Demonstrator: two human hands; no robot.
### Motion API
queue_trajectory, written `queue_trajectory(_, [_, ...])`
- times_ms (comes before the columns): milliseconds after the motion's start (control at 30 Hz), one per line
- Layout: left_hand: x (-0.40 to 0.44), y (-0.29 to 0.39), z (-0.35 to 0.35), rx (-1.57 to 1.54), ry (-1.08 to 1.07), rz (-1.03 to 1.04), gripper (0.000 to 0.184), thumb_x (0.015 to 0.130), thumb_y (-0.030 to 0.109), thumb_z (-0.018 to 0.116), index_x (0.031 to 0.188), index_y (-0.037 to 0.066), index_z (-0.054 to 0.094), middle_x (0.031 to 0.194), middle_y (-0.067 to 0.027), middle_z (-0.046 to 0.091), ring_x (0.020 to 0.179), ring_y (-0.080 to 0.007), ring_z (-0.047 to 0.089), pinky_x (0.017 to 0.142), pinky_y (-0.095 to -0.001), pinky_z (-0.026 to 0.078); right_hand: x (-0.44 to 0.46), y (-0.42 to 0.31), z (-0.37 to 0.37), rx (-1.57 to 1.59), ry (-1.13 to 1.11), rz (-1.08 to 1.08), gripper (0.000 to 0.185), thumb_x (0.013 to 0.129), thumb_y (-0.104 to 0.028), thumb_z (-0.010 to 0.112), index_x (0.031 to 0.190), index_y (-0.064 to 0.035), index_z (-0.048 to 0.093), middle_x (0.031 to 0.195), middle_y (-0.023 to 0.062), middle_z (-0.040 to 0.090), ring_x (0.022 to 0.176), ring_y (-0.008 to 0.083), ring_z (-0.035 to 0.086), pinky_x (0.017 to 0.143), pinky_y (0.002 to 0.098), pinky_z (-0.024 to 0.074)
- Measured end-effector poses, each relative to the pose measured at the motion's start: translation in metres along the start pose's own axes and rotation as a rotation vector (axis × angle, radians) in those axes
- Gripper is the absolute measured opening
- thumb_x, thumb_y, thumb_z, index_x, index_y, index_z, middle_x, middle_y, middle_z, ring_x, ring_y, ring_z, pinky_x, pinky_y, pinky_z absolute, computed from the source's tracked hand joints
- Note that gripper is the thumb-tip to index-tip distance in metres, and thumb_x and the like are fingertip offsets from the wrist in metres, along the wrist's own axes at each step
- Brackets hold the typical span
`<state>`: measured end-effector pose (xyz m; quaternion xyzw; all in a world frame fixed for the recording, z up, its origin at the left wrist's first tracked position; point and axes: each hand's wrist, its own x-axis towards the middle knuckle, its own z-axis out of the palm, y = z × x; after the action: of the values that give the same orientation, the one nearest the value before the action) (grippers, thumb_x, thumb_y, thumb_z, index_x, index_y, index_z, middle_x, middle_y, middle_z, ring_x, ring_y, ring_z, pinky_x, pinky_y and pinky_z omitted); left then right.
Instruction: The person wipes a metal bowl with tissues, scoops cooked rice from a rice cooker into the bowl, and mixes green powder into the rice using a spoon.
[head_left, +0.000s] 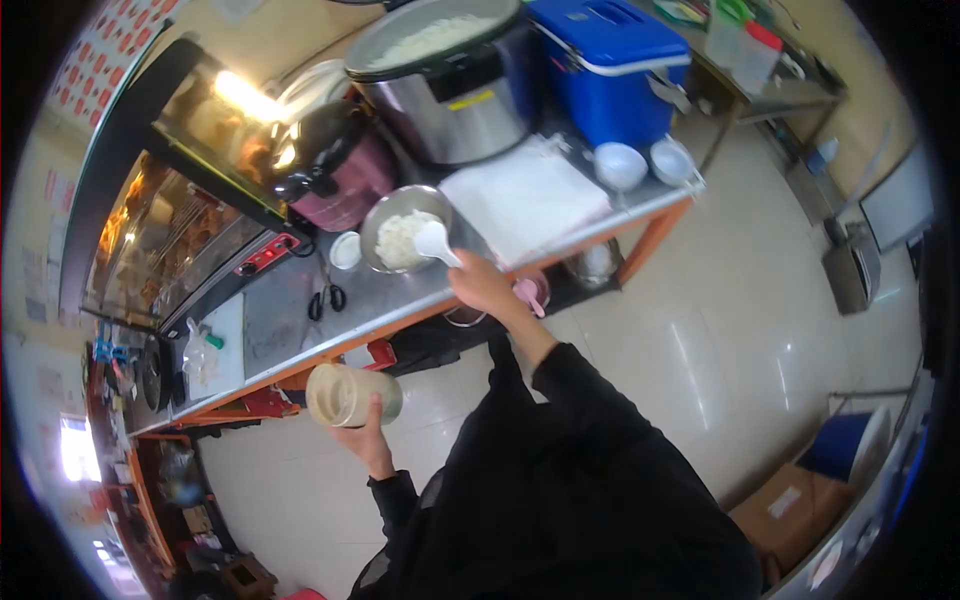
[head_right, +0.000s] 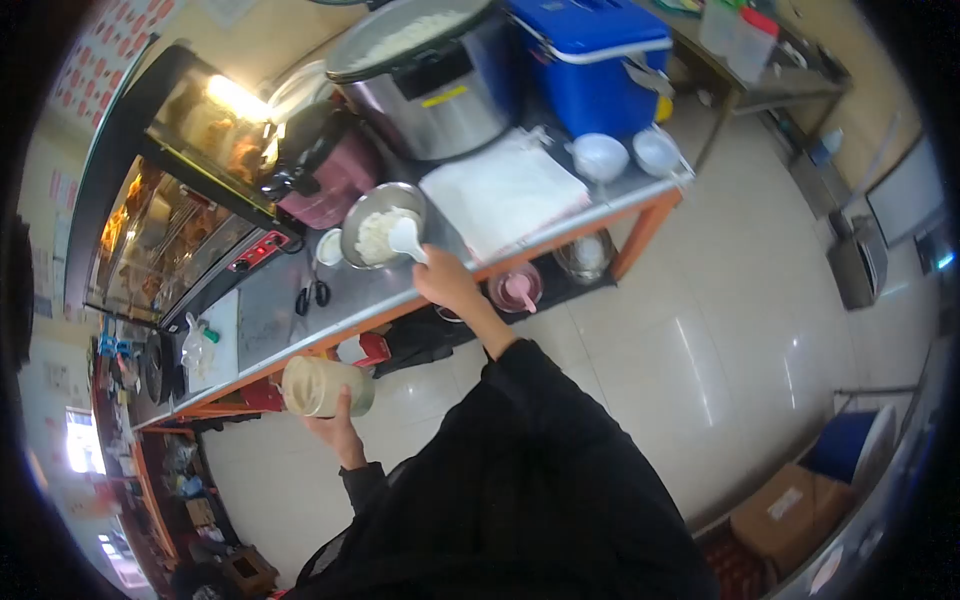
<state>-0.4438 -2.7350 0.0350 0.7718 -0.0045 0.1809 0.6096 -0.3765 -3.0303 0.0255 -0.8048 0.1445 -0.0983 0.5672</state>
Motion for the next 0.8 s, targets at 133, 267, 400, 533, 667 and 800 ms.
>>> queue_trajectory(133, [0.044,-0.005,0.032,0.012,-0.019,0.11,0.075,0.071,0.007,0.085,0.133,-0.003,0.045,0.126,-0.013,0.056,0.114,-0.0225,0.057,0.1,-0.0371,0.045,0.012,-0.012,-0.014,-0.006,0.11,-0.139,0.04,0.094,-0.03,0.054,0.122,-0.0008,0.056,0.113,0.027,0.064,0.108,0.0436,0.06,0.09,0.0472,0.0475])
queue_trajectory(267, [0.096,0.002,0.061,0.153,-0.088,0.258,0.09,0.062,0.011,0.089,0.137,-0.001,0.04,0.129,-0.015,0.053,0.121,-0.0273,0.052,0.104,-0.0399,0.042,0.015,-0.06,-0.046,0.059,-0.036,-0.057,0.034,0.095,-0.026,0.057,0.121,-0.0036,0.053,0.106,0.0222,0.066,0.102,0.0376,0.064,0.085,0.0426,0.0486])
queue_trajectory(400, [0.146,-0.011,0.086,0.151,-0.103,0.357,0.101,0.056,0.015,0.091,0.14,0.0,0.036,0.134,-0.0184,0.051,0.125,-0.0346,0.048,0.104,-0.0454,0.039,0.018,-0.138,-0.068,0.068,-0.298,-0.087,0.025,0.092,-0.019,0.062,0.112,-0.0054,0.055,0.093,0.0144,0.067,0.08,0.0249,0.067,0.068,0.0353,0.0501])
queue_trajectory(533, [0.197,0.005,0.106,0.275,-0.082,0.653,0.091,0.064,0.018,0.087,0.14,0.008,0.039,0.134,-0.0195,0.053,0.125,-0.041,0.049,0.107,-0.0542,0.035,0.044,-0.176,-0.043,-0.213,-0.284,-0.371,0.021,0.089,-0.017,0.064,0.106,-0.0061,0.058,0.083,0.0101,0.065,0.069,0.0266,0.065,0.06,0.0382,0.0491])
queue_trajectory(667, [0.23,0.041,0.112,0.405,-0.122,0.958,0.078,0.072,0.025,0.083,0.136,0.011,0.041,0.134,-0.0191,0.053,0.126,-0.0422,0.05,0.107,-0.0604,0.032,0.072,-0.191,0.003,-0.436,-0.166,-0.558,0.019,0.085,-0.016,0.067,0.097,-0.0062,0.057,0.075,0.0091,0.06,0.069,0.0273,0.065,0.056,0.0399,0.0497])
queue_trajectory(800, [0.256,0.044,0.115,0.249,-0.098,0.912,0.074,0.075,0.027,0.082,0.134,0.012,0.041,0.133,-0.0195,0.054,0.124,-0.0438,0.051,0.108,-0.06,0.031,0.088,-0.19,0.022,-0.341,-0.137,-0.578,0.022,0.085,-0.014,0.068,0.104,-0.0052,0.06,0.071,0.0069,0.06,0.063,0.0243,0.063,0.056,0.0368,0.0478])
